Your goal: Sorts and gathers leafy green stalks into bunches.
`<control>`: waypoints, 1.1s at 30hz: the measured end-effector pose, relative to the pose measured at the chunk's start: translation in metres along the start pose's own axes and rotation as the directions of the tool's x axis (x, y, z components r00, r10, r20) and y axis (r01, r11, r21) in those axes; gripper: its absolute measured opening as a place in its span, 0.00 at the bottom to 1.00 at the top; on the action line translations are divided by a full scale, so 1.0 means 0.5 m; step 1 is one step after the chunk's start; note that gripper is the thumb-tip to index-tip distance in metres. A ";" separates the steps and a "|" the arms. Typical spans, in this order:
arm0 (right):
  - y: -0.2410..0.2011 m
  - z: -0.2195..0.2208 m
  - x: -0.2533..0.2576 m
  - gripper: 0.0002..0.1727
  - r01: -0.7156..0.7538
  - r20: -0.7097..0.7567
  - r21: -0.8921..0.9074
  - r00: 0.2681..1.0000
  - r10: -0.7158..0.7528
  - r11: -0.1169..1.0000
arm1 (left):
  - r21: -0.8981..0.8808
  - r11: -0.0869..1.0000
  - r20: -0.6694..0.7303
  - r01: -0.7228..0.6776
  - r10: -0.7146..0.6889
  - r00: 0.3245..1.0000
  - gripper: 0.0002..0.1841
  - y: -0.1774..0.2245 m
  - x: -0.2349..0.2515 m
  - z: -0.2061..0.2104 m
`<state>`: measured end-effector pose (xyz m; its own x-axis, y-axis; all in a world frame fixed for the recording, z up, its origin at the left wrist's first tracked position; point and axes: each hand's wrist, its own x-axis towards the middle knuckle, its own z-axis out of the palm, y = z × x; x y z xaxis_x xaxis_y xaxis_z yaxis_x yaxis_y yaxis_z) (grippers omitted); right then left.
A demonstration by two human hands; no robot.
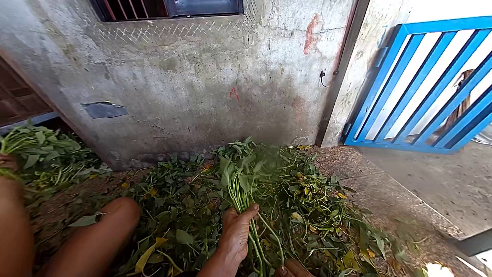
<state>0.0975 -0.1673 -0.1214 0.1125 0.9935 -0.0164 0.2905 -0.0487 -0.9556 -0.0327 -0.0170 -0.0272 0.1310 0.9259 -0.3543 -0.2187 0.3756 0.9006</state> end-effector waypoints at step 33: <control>-0.071 -0.018 0.114 0.18 0.433 -0.427 -0.118 0.790 -0.440 0.894 | 0.081 0.996 0.312 0.044 -0.068 0.948 0.08 -0.012 -0.027 0.006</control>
<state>0.1022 -0.1098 -0.0859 0.3668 0.7627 0.5327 0.4209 0.3746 -0.8261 -0.0305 -0.0317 -0.0270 0.4409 0.8392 -0.3183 -0.1333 0.4119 0.9015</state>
